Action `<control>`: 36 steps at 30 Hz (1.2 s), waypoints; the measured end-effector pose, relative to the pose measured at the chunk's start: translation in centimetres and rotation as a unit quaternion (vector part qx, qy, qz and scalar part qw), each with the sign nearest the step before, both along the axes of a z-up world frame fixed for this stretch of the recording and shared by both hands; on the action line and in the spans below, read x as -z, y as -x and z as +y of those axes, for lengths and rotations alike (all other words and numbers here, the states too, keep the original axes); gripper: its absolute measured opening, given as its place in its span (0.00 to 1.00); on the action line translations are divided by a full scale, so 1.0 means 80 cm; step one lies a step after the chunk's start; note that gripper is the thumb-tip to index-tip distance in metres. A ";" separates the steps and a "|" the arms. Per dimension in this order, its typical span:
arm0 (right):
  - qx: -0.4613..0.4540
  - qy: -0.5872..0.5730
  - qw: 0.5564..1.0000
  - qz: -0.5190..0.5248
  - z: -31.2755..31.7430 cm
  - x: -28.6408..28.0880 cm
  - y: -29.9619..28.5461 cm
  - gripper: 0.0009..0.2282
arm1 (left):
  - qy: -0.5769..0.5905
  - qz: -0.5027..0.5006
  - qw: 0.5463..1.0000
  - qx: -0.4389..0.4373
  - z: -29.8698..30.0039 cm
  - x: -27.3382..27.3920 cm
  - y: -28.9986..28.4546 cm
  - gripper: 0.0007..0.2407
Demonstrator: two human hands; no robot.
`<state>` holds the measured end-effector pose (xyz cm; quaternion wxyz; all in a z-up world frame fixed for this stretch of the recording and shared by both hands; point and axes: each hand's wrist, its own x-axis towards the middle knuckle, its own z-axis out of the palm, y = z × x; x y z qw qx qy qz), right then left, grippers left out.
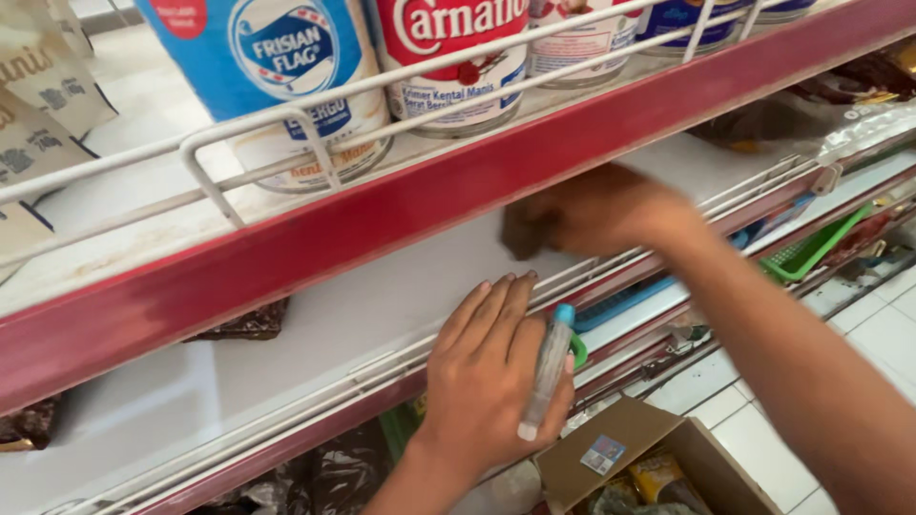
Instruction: The person unpacks cleaning products and food items from a cardboard box and places them onto store shelves. They handle Dettol floor cleaner pouches and ABC Bali snack packets, arranging them on the shelf. The person also wipes a shelf with a cloth and spray bottle.
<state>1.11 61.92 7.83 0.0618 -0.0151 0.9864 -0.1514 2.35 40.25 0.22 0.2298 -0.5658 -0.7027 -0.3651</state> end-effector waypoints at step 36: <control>0.181 -0.157 0.963 -0.124 0.193 0.035 -0.030 0.17 | -0.008 -0.030 0.999 0.005 0.129 0.005 -0.015 0.15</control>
